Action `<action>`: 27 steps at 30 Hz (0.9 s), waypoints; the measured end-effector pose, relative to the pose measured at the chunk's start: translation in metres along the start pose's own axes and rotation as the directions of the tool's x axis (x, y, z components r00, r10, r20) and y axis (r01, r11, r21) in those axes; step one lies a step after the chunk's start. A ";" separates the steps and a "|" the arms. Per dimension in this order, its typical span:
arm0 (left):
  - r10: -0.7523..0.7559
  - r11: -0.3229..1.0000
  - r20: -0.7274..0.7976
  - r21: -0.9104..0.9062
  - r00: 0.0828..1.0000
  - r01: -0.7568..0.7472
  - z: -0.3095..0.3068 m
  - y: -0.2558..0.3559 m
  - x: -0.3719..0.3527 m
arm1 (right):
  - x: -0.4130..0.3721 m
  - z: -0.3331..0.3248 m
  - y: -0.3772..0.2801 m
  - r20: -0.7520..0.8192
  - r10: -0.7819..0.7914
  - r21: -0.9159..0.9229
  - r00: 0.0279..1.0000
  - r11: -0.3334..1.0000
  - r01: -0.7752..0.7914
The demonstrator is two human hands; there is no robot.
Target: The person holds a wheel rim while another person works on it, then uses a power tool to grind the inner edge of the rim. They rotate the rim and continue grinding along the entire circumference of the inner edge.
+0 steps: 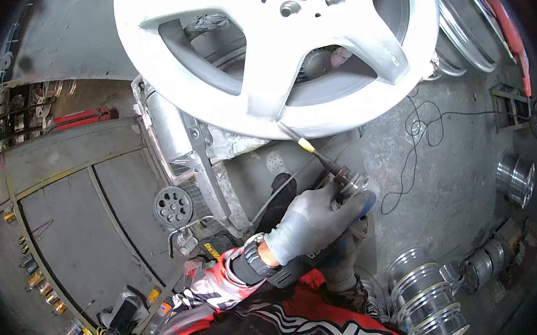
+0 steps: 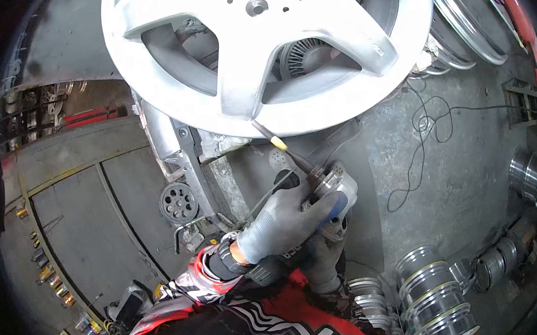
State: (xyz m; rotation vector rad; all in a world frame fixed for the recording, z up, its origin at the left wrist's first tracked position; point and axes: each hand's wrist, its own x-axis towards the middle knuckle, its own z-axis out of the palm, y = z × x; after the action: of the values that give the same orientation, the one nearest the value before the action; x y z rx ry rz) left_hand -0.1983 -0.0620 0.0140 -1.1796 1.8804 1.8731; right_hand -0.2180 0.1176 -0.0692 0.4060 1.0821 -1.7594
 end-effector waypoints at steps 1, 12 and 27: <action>0.078 0.995 0.024 0.060 0.997 -0.079 0.000 -0.005 0.001 | -0.001 0.001 0.002 0.001 0.023 0.002 1.000 1.000 -0.023; 0.168 0.986 -0.021 -0.010 0.986 -0.168 -0.015 -0.019 -0.011 | -0.014 0.012 0.018 -0.005 0.024 -0.022 1.000 0.999 -0.024; -0.003 0.993 0.015 -0.117 1.000 0.005 -0.021 -0.015 -0.011 | -0.019 0.027 0.020 -0.077 0.016 0.044 0.997 0.999 -0.013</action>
State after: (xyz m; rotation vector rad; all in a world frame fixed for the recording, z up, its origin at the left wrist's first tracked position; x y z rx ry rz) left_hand -0.1738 -0.0755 0.0138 -1.1996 1.7808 2.0086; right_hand -0.1863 0.1046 -0.0511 0.5110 1.0935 -1.7689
